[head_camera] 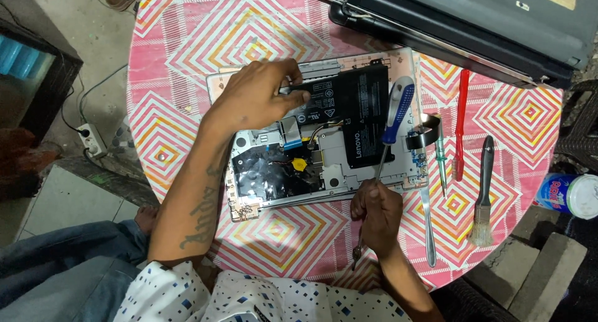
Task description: Disassembling a laptop by removing internal screws and extracting the battery and other components.
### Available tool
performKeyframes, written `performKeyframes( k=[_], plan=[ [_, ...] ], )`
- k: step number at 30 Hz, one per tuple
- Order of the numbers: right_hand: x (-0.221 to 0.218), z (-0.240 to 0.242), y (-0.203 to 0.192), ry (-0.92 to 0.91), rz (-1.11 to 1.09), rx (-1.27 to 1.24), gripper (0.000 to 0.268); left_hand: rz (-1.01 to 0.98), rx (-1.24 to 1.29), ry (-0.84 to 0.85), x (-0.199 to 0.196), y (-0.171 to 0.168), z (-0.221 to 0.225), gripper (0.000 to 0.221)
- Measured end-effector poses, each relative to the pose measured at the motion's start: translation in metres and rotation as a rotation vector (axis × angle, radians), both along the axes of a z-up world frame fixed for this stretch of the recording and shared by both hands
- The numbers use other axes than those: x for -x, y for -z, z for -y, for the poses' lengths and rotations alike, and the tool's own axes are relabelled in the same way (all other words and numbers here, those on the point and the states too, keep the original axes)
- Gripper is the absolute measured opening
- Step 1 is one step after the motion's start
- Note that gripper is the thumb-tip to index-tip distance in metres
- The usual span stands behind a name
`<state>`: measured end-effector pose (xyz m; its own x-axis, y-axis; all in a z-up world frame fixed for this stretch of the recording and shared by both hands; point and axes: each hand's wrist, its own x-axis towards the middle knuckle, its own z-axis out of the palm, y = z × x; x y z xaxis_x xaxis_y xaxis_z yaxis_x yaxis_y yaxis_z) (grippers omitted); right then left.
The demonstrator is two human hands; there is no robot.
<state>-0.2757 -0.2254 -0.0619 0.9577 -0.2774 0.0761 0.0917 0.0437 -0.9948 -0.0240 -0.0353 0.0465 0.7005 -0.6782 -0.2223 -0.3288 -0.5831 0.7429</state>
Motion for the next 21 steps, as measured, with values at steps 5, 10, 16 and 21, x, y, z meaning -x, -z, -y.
performKeyframes(
  k=[5, 10, 16, 21],
  plan=[
    [-0.003, 0.0, -0.003, -0.001, 0.005, 0.047, 0.047, -0.006, 0.138, -0.008, -0.007, 0.013, -0.002, 0.015],
    [-0.005, 0.0, -0.003, -0.007, 0.006, 0.077, 0.047, -0.058, 0.183, -0.005, -0.011, 0.023, -0.005, 0.016],
    [-0.004, -0.002, -0.006, 0.002, -0.025, 0.088, 0.046, -0.067, 0.191, 0.014, -0.011, 0.019, -0.006, 0.012],
    [-0.008, -0.004, -0.014, -0.012, -0.052, 0.148, 0.047, -0.062, 0.228, 0.009, -0.01, 0.014, -0.01, 0.012]
  ],
)
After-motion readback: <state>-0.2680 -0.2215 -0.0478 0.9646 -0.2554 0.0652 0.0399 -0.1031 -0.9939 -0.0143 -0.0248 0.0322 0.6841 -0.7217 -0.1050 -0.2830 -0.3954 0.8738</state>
